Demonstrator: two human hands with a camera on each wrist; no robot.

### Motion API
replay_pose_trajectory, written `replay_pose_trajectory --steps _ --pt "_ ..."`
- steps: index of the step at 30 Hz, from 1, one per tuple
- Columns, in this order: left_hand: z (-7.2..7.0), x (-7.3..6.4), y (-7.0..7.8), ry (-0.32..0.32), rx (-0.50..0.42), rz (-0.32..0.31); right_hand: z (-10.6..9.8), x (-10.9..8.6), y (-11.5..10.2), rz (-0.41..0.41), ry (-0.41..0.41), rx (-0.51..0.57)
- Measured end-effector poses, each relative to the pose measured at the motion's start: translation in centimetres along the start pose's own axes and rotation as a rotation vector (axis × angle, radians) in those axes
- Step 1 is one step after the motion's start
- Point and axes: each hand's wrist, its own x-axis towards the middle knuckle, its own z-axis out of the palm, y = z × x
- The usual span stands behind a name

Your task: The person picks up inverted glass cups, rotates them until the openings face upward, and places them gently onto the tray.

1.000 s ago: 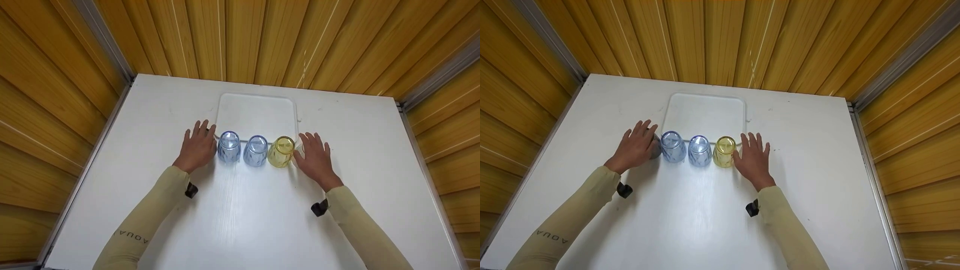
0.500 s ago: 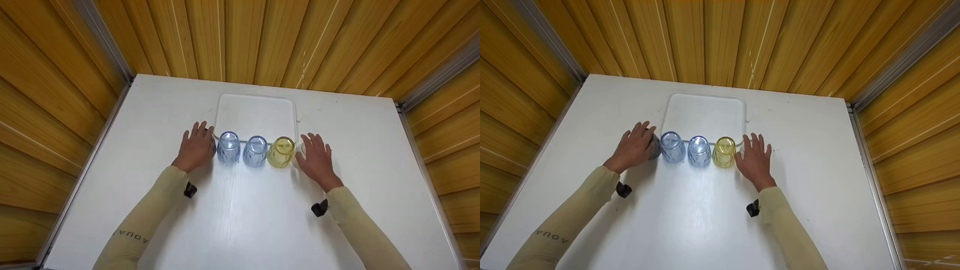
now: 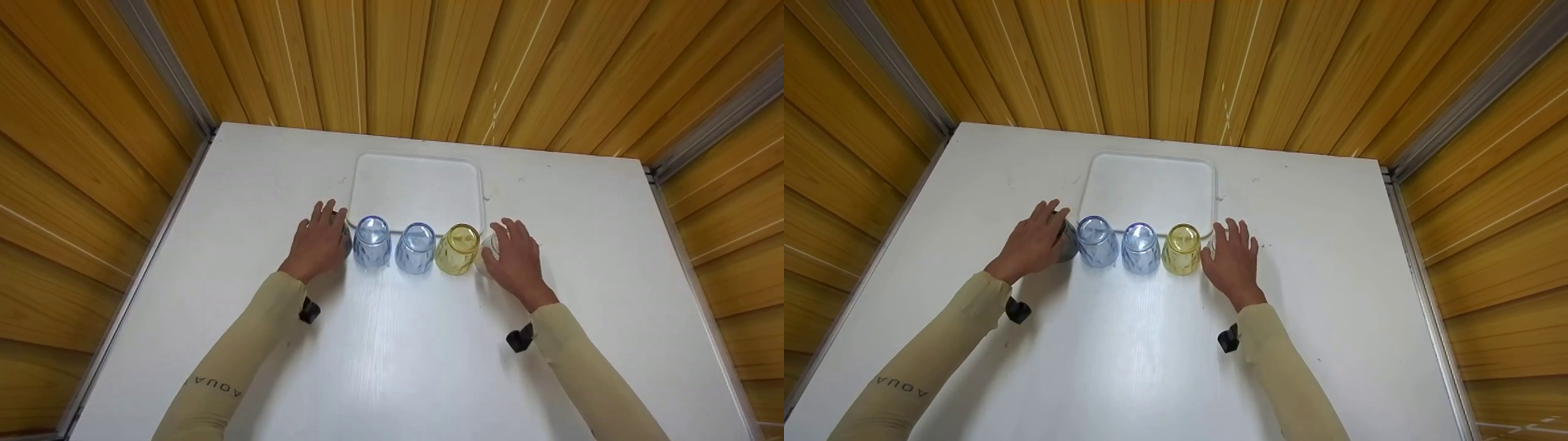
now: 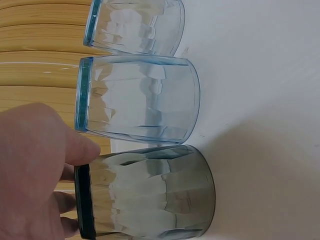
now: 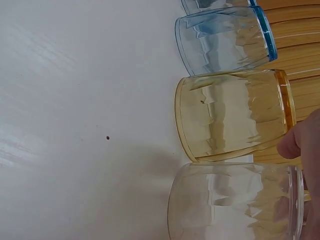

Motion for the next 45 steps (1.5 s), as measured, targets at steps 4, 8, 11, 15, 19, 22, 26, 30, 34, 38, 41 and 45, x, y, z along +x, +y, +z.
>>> replay_pose_trajectory --steps 4,8,11,15,19,22,26,30,34,38,41,45 --pt "0.1 0.1 -0.1 0.012 0.017 0.007 0.3 0.0 0.0 -0.006 0.014 0.005" --pt "0.1 0.1 -0.1 0.019 0.030 0.018 0.6 0.1 0.0 -0.014 0.040 0.002" --pt "0.0 0.2 -0.1 0.033 0.044 0.037 0.8 0.2 0.0 -0.010 0.057 -0.006" --pt "-0.2 0.3 -0.1 0.052 0.063 0.066 0.9 0.3 -0.1 -0.008 0.068 -0.022" --pt "-0.5 0.3 -0.2 0.041 0.063 0.069 1.0 0.3 -0.2 -0.001 0.060 -0.027" --pt "-0.7 0.3 -0.2 0.023 0.060 0.064 0.9 0.3 -0.2 0.007 0.055 -0.023" --pt "-0.9 0.4 -0.1 0.006 0.055 0.064 1.0 0.2 -0.3 0.006 0.070 -0.027" --pt "-1.2 0.5 -0.1 0.001 0.052 0.076 1.1 0.1 -0.2 0.010 0.089 -0.036" --pt "-1.3 0.7 0.0 -0.003 0.057 0.075 1.1 0.2 -0.2 0.017 0.091 -0.042" --pt "-1.3 0.8 0.1 -0.011 0.065 0.073 1.1 0.1 -0.2 0.035 0.085 -0.042" --pt "-1.4 0.8 0.1 -0.008 0.061 0.074 1.1 0.1 -0.2 0.039 0.091 -0.040" --pt "-1.5 0.8 0.0 0.012 0.055 0.088 1.4 0.1 -0.2 0.024 0.115 -0.045"
